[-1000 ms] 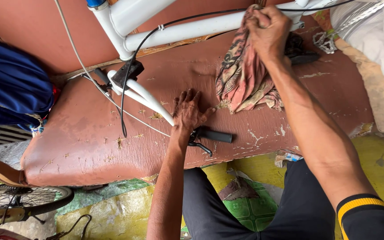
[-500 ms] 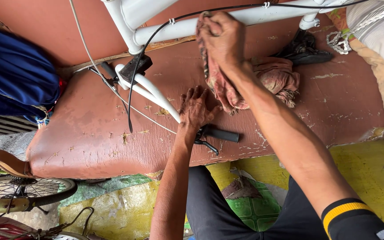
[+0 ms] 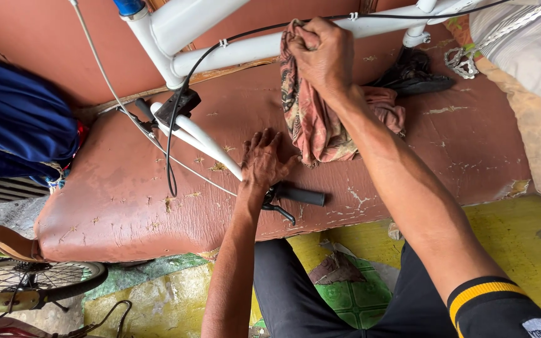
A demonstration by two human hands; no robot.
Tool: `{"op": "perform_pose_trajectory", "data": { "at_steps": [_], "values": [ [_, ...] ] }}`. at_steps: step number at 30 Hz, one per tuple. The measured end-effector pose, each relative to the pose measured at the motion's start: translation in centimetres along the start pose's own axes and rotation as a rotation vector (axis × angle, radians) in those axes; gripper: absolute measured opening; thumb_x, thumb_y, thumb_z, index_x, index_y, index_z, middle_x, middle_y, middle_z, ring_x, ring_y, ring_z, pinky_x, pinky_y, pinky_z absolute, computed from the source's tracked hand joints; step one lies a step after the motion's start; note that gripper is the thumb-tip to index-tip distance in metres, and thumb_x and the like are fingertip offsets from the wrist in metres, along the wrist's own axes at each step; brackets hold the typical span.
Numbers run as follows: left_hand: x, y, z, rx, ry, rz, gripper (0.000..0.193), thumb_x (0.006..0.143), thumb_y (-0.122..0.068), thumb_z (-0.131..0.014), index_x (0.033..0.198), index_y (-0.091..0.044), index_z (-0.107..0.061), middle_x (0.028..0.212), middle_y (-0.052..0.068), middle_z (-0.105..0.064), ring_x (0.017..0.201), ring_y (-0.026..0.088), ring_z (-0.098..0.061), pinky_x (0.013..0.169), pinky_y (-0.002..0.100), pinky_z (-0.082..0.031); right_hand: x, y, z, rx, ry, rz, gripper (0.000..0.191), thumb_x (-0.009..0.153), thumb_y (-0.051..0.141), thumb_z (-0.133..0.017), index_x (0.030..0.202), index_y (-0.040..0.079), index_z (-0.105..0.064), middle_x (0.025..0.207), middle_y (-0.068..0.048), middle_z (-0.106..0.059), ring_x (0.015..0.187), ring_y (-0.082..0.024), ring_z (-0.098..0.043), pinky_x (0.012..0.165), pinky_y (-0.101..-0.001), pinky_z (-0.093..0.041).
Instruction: The person wipes down a white bicycle frame resting on a padded bench, using a cloth to clean the top tube, seat tube, and handlebar area. They turn the frame and reposition the bike to reach different sections, briefly pause to point at the frame, then resume wiping.
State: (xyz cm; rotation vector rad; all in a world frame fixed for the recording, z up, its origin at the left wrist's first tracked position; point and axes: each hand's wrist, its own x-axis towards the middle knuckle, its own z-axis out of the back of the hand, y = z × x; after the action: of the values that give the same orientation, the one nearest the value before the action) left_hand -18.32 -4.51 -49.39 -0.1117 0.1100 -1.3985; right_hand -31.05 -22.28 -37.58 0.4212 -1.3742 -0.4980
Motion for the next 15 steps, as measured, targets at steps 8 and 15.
{"op": "perform_pose_trajectory", "data": {
  "at_steps": [8,15],
  "values": [
    [-0.2,-0.6,0.4,-0.012,-0.011,0.015,0.091,0.082,-0.073,-0.062,0.151,-0.016,-0.046,0.161,0.012,-0.036,0.151,0.034,-0.028,0.122,0.053,-0.019,-0.4,-3.2,4.3,0.086,-0.056,-0.033,0.012,0.092,-0.011,-0.076,0.092,-0.001,-0.069,0.095,-0.013,-0.075,0.1,-0.021,-0.077,0.077,-0.0281,-0.063],
    [-0.4,-0.6,0.6,-0.025,-0.013,0.016,0.092,0.082,-0.074,-0.062,0.151,-0.015,-0.046,0.161,0.012,-0.035,0.15,0.034,-0.027,0.122,0.053,-0.019,0.1,-6.1,9.2,-0.003,-0.106,-0.064,0.016,0.092,-0.016,-0.071,0.088,-0.001,-0.07,0.096,-0.013,-0.076,0.109,-0.024,-0.08,0.088,-0.0313,-0.064]
  ]
}}
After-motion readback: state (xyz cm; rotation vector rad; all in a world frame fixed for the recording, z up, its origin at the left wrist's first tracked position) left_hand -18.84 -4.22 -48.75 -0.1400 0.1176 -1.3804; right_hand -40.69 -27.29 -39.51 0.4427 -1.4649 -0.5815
